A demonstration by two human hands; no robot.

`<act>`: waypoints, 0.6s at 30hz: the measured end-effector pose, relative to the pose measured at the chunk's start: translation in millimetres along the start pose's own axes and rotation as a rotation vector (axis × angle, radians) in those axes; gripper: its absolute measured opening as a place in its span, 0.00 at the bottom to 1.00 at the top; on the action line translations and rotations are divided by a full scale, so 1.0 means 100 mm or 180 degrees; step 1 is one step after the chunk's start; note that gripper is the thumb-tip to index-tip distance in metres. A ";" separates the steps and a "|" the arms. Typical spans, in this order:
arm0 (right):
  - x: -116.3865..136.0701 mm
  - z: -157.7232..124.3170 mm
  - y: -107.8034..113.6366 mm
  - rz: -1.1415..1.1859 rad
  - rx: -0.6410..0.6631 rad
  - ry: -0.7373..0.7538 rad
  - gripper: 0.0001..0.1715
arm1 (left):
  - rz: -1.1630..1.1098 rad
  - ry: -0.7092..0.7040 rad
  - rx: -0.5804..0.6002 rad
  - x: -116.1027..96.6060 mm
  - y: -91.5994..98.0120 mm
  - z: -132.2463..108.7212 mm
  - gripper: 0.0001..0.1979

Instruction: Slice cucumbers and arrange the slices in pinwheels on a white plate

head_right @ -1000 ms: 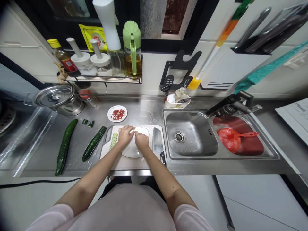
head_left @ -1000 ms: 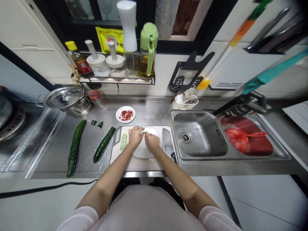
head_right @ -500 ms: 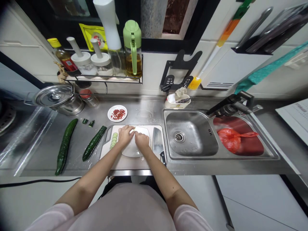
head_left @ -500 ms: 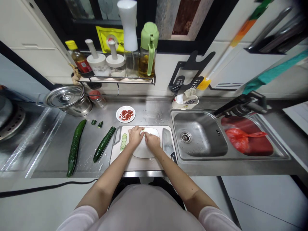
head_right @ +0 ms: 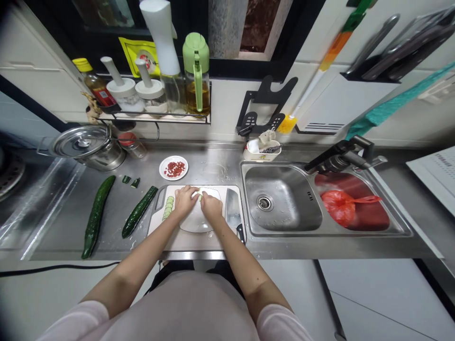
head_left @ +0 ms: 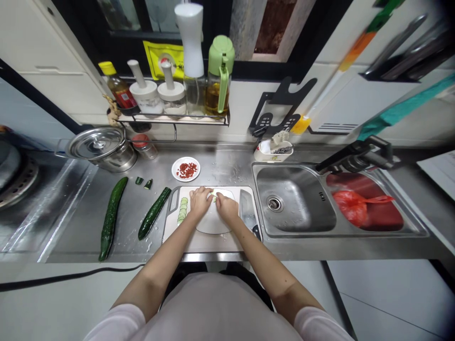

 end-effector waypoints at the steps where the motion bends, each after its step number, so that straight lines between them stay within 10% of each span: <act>1: -0.02 -0.01 0.03 0.0040 -0.0030 -0.0032 0.24 | -0.0005 0.0002 0.0007 0.00 0.00 0.00 0.12; 18: -0.15 -0.22 0.07 0.0298 -0.0120 -0.0006 0.23 | -0.0595 0.0636 -0.0579 0.29 0.39 -0.38 0.13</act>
Point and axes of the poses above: each hand's wrist, its own z-axis towards the middle knuckle, its own y-axis out of the back of the hand, x = y × z, the point moved 9 cm from there along z, towards the middle knuckle, and after that the axes turned 15 degrees about z, right-handed, at the moved point
